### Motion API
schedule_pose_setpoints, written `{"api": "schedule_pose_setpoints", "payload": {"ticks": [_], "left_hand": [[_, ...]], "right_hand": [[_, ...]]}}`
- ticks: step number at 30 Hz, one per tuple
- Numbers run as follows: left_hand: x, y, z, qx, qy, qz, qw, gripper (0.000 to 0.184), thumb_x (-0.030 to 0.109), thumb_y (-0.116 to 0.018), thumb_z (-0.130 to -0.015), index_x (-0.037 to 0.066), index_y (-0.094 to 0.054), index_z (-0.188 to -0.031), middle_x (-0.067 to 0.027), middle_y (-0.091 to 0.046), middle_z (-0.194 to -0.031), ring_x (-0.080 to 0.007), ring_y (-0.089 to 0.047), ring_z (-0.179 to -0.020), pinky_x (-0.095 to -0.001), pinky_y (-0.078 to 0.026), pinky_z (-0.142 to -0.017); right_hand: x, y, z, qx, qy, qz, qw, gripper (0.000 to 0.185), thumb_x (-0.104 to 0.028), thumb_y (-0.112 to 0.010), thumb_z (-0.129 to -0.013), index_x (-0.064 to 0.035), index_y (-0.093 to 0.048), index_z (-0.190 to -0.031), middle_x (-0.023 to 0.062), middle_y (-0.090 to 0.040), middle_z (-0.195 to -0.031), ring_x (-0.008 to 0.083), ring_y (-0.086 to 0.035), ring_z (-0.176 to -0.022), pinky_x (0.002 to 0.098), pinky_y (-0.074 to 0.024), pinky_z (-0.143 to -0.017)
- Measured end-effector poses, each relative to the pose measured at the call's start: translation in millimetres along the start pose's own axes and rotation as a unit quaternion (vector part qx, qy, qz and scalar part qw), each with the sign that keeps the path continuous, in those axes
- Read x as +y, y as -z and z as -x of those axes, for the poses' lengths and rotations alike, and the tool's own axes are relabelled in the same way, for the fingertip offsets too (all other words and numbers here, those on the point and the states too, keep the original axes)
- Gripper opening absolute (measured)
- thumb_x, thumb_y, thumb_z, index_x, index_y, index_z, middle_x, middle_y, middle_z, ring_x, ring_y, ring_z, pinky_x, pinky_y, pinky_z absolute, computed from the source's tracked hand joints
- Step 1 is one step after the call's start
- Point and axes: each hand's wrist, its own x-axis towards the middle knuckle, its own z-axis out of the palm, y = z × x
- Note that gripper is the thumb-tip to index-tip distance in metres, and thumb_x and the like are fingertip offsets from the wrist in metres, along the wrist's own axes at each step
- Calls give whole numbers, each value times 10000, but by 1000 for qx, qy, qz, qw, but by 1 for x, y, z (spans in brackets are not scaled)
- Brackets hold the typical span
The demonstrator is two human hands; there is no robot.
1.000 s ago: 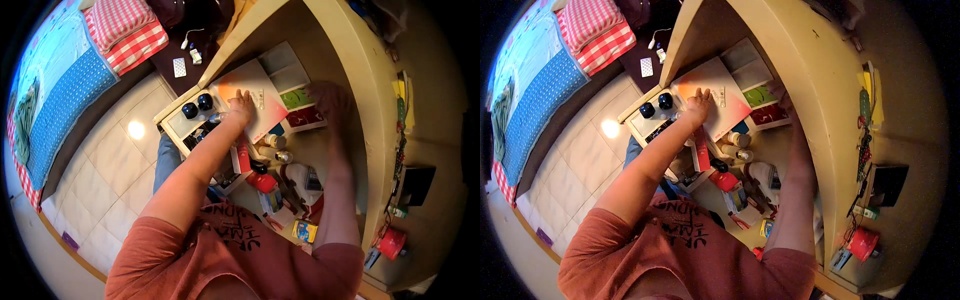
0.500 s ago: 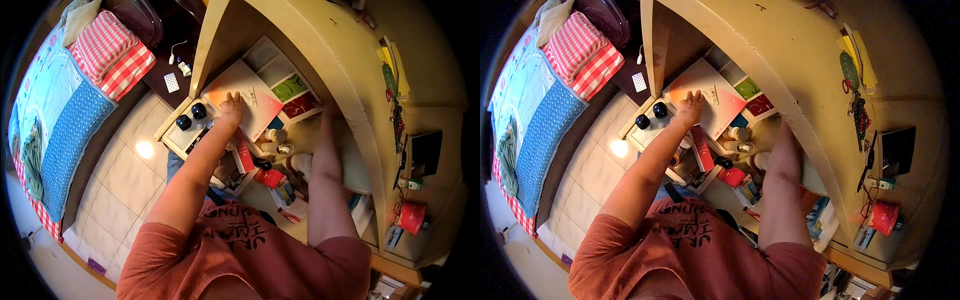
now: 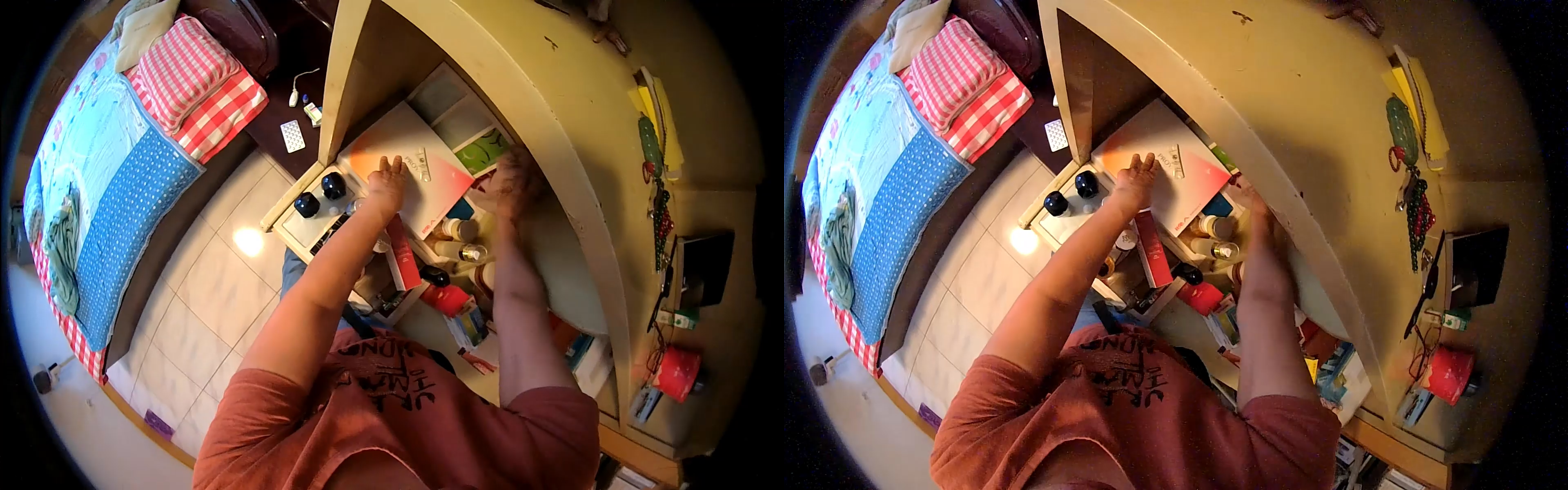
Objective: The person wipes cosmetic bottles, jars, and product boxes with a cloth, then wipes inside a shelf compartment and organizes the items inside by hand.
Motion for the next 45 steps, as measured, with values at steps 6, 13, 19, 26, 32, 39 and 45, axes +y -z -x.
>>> {"api": "schedule_pose_setpoints", "payload": {"ticks": [6,13,19,26,32,39,45], "left_hand": [[4,4,4,-7,6,-18,1000,763,191,-554,-879,125,-203,-1553,-46,-165,-1630,-333,-232,-1471,-436,-465,-999],[5,2,6,13,16,-10,1000,685,162,-505,-921,131,-229,-1548,-37,-172,-1629,-318,-233,-1475,-464,-451,-1012],[-1,-2,4,24,-9,1,1000,799,148,-582,-848,109,-201,-1550,-77,-186,-1620,-345,-258,-1456,-425,-458,-1018],[4,3,7,23,0,-17,1000,694,185,-532,-921,126,-235,-1545,-38,-198,-1622,-334,-255,-1464,-453,-477,-986],[0,-3,2,27,-3,-37,999,697,193,-523,-928,124,-218,-1550,-31,-191,-1624,-326,-253,-1464,-472,-494,-958],[4,7,7,-4,6,-3,1000,735,188,-525,-910,108,-184,-1556,-54,-155,-1631,-343,-220,-1473,-473,-462,-993],[7,-2,-2,1,9,-11,1000,666,211,-481,-957,112,-201,-1554,-44,-147,-1632,-353,-200,-1476,-546,-502,-936]], "right_hand": [[65,-25,-4,-296,286,139,901,307,-153,-581,-869,-54,-645,-1153,174,-633,-1129,351,-602,-1070,447,-486,-938],[102,-41,28,-352,348,211,843,286,-151,-597,-859,-43,-672,-1112,186,-661,-1080,360,-629,-1030,448,-511,-908],[98,-22,17,-376,309,327,810,241,-162,-605,-860,-40,-696,-1048,203,-690,-980,344,-656,-995,439,-523,-890],[55,-55,-44,-342,271,114,893,245,-122,-560,-885,-40,-656,-1095,196,-666,-977,335,-635,-982,394,-508,-882],[2,-30,-24,-146,503,127,842,386,-54,-539,-887,-94,-568,-1269,159,-578,-1158,340,-553,-1061,429,-481,-877],[-6,-6,5,-330,487,194,785,338,-155,-603,-869,-124,-599,-1205,158,-570,-1116,340,-565,-1065,436,-526,-808],[-67,-40,-36,-291,513,235,773,371,-162,-626,-850,-141,-588,-1218,169,-561,-1196,362,-574,-1068,463,-506,-861]]}}
